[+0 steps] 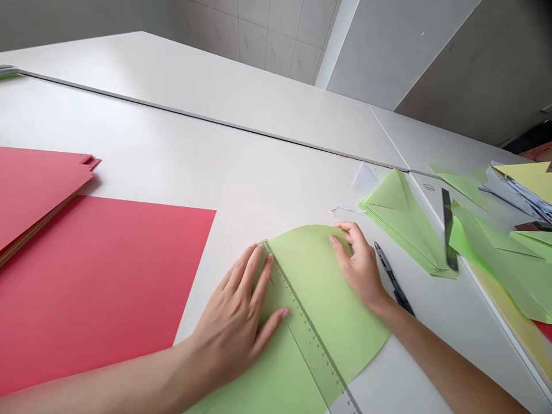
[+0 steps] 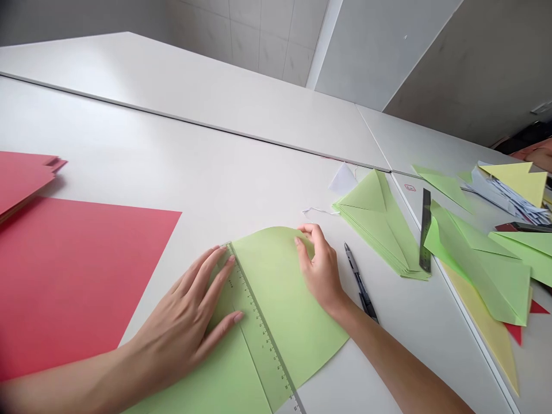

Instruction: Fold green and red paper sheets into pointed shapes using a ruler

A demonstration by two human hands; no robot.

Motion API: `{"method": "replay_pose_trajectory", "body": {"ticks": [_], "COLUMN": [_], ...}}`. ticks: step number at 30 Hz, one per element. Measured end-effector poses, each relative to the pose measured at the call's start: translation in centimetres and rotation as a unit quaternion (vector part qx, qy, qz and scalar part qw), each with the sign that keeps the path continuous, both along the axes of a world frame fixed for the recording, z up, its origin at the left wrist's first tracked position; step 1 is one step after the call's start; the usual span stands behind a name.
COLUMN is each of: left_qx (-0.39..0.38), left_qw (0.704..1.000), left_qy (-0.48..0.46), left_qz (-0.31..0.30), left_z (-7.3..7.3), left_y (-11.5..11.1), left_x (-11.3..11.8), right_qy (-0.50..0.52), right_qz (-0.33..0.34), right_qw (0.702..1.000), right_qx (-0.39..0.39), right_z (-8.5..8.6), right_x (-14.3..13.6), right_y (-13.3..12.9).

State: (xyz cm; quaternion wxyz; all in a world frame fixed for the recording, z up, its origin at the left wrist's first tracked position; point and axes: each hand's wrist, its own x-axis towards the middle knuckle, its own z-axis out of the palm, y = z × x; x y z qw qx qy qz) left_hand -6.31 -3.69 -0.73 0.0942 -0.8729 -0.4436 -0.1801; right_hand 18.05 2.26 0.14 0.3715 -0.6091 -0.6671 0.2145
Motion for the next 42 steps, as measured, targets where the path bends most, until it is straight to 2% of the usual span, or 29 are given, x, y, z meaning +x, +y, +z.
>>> {"method": "replay_pose_trajectory", "body": {"ticks": [4,19,42], "left_qx": [-0.008,-0.044,-0.033], "left_qw": [1.0,0.999,0.999], "left_qy": [-0.002,0.003,-0.012], "left_qz": [-0.001,-0.003,-0.012], "left_z": [0.04,0.14,-0.14], "left_y": [-0.11,-0.11,-0.09], "left_x": [-0.01,-0.11,-0.31], "right_qy": [0.011,0.015,0.023], "right_qz": [0.018,0.016,0.01], "right_qw": [1.0,1.0,1.0], "right_qx": [-0.003,-0.004,-0.004], "right_z": [0.21,0.08,0.08], "right_x": [0.18,0.46,0.28], "right_y": [-0.12,-0.31,-0.22]}}
